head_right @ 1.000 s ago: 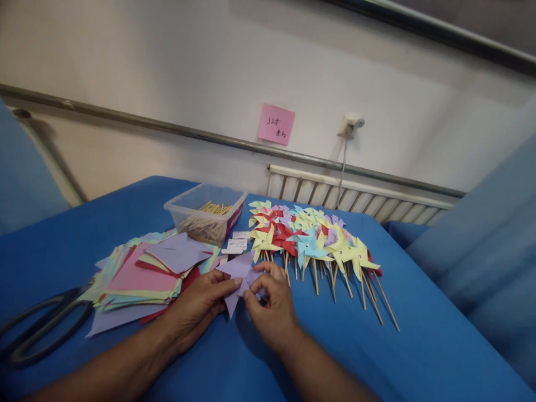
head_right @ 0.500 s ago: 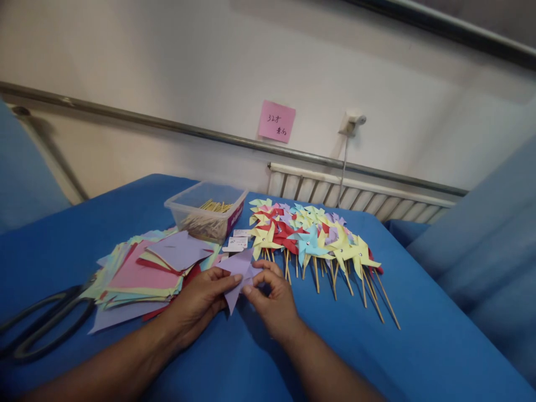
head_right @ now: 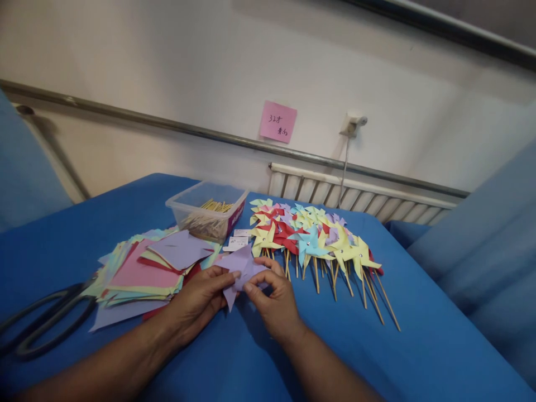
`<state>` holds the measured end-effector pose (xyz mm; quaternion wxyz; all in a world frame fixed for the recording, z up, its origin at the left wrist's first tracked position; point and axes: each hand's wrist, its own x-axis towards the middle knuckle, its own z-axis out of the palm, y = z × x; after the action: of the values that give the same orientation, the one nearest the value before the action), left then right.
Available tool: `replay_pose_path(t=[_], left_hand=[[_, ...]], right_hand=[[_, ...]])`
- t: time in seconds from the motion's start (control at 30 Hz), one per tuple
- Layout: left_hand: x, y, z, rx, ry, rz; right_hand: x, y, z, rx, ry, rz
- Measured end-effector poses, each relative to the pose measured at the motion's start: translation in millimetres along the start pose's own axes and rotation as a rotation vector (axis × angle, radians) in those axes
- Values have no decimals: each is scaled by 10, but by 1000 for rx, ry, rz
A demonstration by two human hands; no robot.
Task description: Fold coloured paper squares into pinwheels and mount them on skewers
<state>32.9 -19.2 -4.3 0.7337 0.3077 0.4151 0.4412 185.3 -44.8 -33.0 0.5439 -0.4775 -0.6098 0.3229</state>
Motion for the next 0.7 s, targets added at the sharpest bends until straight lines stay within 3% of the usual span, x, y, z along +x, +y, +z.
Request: replay_pose_path(t=[0.47,0.7], left_hand=[[40,-57,-22,40,-54,-15],[14,-49,10,90,-16,-6]], right_hand=[[-3,40,29,-105,89,14],[-7,5,44,-103,103,40]])
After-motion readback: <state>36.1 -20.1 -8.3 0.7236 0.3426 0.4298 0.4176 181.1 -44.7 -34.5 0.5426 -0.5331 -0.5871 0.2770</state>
